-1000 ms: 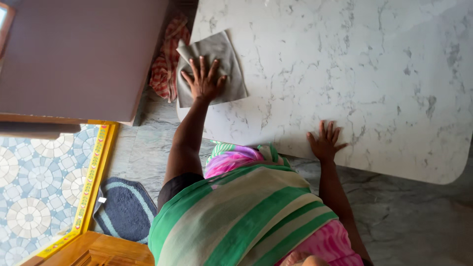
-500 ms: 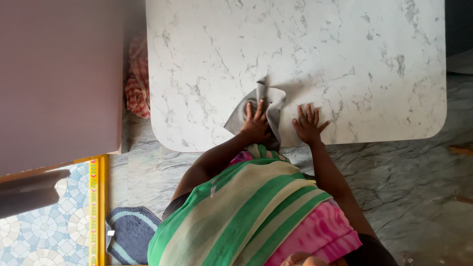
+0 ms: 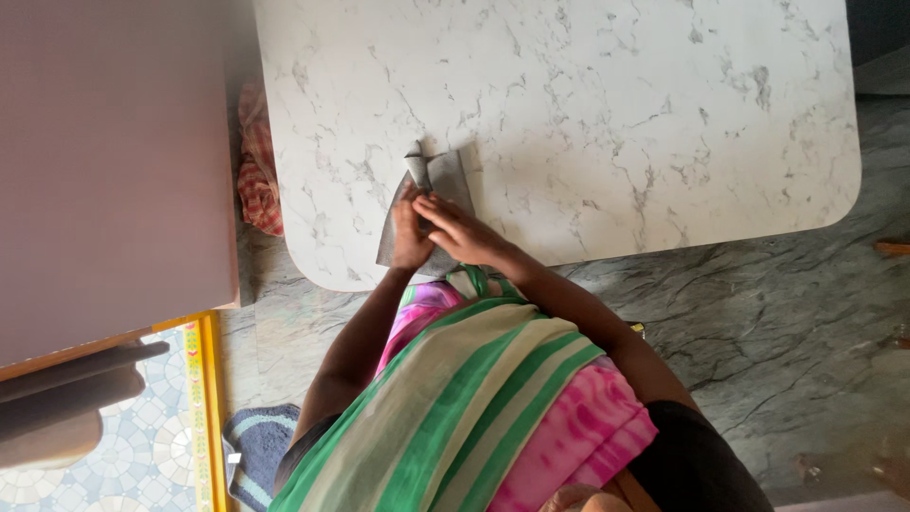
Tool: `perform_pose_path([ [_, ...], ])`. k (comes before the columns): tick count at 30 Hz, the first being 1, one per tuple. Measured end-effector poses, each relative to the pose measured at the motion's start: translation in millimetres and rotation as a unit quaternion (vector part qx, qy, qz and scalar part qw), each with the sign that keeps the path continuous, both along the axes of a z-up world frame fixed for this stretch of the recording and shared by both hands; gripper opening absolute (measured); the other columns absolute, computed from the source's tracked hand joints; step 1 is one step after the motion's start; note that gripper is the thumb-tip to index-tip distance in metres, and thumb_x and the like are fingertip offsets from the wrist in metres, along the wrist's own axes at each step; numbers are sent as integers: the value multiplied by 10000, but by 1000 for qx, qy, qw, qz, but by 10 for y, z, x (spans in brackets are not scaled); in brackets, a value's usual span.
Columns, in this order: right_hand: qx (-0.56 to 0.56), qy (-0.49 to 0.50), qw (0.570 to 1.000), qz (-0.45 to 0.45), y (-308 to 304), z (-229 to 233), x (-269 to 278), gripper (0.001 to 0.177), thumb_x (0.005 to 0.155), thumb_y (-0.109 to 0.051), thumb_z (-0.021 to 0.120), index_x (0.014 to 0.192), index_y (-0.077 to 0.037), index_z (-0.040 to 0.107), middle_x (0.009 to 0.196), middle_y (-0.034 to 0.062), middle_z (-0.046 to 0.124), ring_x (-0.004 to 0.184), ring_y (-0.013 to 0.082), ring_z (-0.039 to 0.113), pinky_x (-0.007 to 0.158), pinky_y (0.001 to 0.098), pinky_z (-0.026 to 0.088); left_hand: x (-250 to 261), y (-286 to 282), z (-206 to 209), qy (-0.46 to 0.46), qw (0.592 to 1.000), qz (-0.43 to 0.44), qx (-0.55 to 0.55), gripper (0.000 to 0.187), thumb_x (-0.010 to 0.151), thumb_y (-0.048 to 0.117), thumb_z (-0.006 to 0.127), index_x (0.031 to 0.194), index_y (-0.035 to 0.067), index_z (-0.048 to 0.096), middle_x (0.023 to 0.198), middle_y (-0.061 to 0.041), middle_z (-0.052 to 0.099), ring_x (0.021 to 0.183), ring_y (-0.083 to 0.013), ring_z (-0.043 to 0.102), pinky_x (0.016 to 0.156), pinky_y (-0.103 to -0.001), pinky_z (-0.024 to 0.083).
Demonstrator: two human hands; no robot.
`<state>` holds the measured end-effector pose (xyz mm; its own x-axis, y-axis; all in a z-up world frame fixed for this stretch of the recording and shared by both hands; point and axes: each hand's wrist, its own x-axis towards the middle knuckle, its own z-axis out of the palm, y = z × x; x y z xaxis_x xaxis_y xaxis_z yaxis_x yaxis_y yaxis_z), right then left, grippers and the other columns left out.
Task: The person wipes a wooden chair with a cloth, cleaning the seat, backrest, and legs. They then move to a marble table and wipe its surface with the same cloth.
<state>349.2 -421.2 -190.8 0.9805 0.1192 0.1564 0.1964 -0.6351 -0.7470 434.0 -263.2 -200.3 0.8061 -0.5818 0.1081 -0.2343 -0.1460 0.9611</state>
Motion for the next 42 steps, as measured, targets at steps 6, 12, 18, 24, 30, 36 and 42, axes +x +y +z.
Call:
perform_pose_path([
  [6,-295,6,955,-19,-269,-418,-170,805,895,-703,548,1578,-306,393,1707,38,125,1566,282,-21,1192,680,-42,-59,467,-17,-60,981,181,45,551,842,-26,589,1382,1,482,1463,-241,407,1318,-430,415,1011,-446,516],
  [12,-315,111,930,-149,-1036,-479,-1068,897,868,-856,465,1622,-402,293,1747,-32,20,1593,302,-97,1129,785,-118,-126,166,69,-152,949,185,204,569,820,45,699,1367,66,543,1497,-212,447,1335,-430,409,1066,-589,323],
  [18,-312,241,840,-372,-2113,-412,-2060,969,829,-911,323,1635,-391,186,1747,-51,-4,1595,334,-86,1040,846,-162,-167,-993,184,-206,962,47,172,583,876,86,697,1427,110,509,1533,-236,395,1364,-419,387,1095,-577,313],
  [24,-207,349,740,-536,-3619,-127,-2969,1024,807,-914,382,1649,-413,86,1726,36,-55,1575,411,-65,1068,827,-162,-383,-2714,307,-244,941,-90,217,640,858,160,731,1443,122,471,1575,-265,286,1414,-436,297,1082,-638,271],
  [30,-206,314,732,-569,-4810,-71,-3081,1037,799,-915,381,1649,-397,90,1749,98,-62,1562,486,-10,1110,804,-118,-372,-3761,109,-218,900,-88,367,702,944,380,657,1552,179,371,1650,-240,158,1520,-442,143,1143,-716,152],
  [36,-172,358,749,-531,-6063,-28,-2439,1058,798,-932,343,1644,-395,5,1718,127,-149,1505,566,-148,1119,775,-127,-42,-4041,-82,-142,873,-26,465,769,974,530,445,1631,252,155,1685,-216,-9,1536,-469,-35,1151,-760,25],
  [42,-192,377,740,-522,-7060,88,-1391,1070,794,-936,292,1644,-371,-28,1712,119,-183,1466,627,-211,1128,772,-132,-240,-4183,-151,-256,815,24,519,724,1012,478,341,1641,172,153,1677,-290,18,1513,-544,1,1109,-795,-8],
])
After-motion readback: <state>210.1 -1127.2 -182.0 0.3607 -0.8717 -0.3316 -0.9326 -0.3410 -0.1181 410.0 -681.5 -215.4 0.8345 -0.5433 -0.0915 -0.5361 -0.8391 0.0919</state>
